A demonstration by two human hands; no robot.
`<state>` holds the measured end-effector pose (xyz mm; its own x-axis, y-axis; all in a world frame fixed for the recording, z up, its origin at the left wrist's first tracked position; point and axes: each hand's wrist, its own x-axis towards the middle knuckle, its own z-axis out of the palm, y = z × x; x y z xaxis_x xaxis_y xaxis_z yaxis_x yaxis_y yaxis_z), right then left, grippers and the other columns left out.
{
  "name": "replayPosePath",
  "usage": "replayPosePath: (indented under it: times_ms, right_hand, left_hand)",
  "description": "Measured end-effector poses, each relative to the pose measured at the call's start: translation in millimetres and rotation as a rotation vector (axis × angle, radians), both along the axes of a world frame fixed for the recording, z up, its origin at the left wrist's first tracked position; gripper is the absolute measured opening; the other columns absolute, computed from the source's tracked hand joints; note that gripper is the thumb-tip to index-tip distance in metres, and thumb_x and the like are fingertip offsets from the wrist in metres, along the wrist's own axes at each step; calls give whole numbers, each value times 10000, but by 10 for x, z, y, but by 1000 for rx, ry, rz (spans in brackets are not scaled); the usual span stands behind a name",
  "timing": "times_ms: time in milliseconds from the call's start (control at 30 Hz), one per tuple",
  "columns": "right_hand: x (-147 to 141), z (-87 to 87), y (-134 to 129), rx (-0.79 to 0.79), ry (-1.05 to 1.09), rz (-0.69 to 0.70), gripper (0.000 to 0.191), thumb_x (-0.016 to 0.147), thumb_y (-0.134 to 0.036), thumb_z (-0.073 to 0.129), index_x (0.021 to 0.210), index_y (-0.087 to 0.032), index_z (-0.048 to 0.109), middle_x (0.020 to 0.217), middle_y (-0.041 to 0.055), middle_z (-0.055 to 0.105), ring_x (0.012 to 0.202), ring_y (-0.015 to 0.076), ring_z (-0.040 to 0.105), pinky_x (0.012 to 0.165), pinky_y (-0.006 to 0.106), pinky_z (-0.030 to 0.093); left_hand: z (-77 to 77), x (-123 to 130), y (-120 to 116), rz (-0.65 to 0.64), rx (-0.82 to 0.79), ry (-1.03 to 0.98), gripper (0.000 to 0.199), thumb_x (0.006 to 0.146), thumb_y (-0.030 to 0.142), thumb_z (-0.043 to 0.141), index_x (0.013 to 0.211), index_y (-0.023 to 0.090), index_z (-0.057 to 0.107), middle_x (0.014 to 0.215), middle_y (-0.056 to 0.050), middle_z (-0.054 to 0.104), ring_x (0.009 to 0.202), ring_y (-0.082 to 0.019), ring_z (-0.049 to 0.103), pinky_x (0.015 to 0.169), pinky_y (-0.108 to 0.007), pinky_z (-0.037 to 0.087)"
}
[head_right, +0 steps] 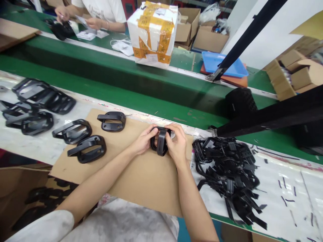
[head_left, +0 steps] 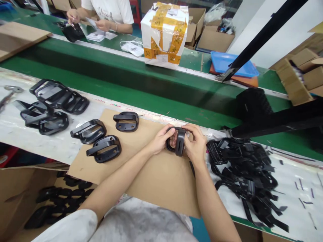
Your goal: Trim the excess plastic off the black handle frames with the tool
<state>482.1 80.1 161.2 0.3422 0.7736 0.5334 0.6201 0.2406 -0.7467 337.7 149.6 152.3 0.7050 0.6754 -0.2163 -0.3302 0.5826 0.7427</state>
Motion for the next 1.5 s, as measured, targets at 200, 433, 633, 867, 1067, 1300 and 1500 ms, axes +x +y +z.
replayPosePath:
  times_ms: [200, 433, 633, 867, 1067, 1300, 1500]
  right_hand:
    - [-79, -86, 49, -19, 76, 15, 125, 919, -175, 634, 1014, -226, 697, 1014, 57, 702, 987, 222, 662, 912, 402, 548]
    - [-101, -176, 54, -85, 147, 39, 161, 901, -143, 616, 1025, -224, 680, 1034, 59, 691, 1013, 221, 649, 937, 398, 528]
    - [-71, -174, 55, -95, 196, 21, 121, 957, -201, 609, 1031, -224, 702, 1030, 65, 701, 1010, 221, 657, 931, 395, 534]
    - [-67, -150, 48, -149, 173, 60, 201, 1003, -248, 578, 1147, -222, 716, 1152, 103, 723, 1101, 239, 665, 992, 434, 530]
    - [-12, -141, 55, -118, 231, 91, 187, 985, -259, 600, 1099, -244, 747, 1118, 77, 746, 1079, 245, 685, 1003, 446, 536]
    - [-75, 256, -46, -180, 275, 162, 145, 962, -326, 643, 1033, -253, 746, 1058, 62, 727, 1018, 226, 687, 856, 372, 596]
    - [-232, 349, -383, -244, 337, 212, 177, 971, -393, 676, 1024, -239, 746, 1014, 54, 752, 969, 210, 716, 867, 350, 598]
  left_hand:
    - [14, -84, 116, -18, -64, 48, 474, 760, 517, 853, 884, 181, 543, 673, 56, 542, 493, -63, 479, 441, -165, 365]
    - [0, -134, 245, -182, -442, -50, 447, 926, 523, 650, 706, 166, 492, 543, 49, 381, 413, -66, 333, 369, -165, 324]
    - [21, -86, 256, -132, -578, -149, 447, 1012, 402, 551, 645, 158, 475, 558, 24, 378, 457, -91, 406, 401, -176, 389]
    - [-2, -80, 290, -114, -583, -158, 473, 1032, 429, 512, 648, 155, 487, 532, 49, 321, 413, -78, 329, 389, -188, 341]
    - [71, -97, 169, -146, -405, -45, 487, 959, 568, 615, 722, 144, 582, 554, 24, 452, 472, -93, 439, 485, -202, 413]
    - [327, -368, -251, 42, -485, 6, 298, 948, 435, 690, 878, 146, 704, 785, -38, 699, 673, -136, 650, 694, -249, 552]
    - [347, -688, -523, 14, -384, 43, 372, 789, 426, 869, 903, 99, 733, 778, -63, 734, 603, -131, 663, 558, -213, 532]
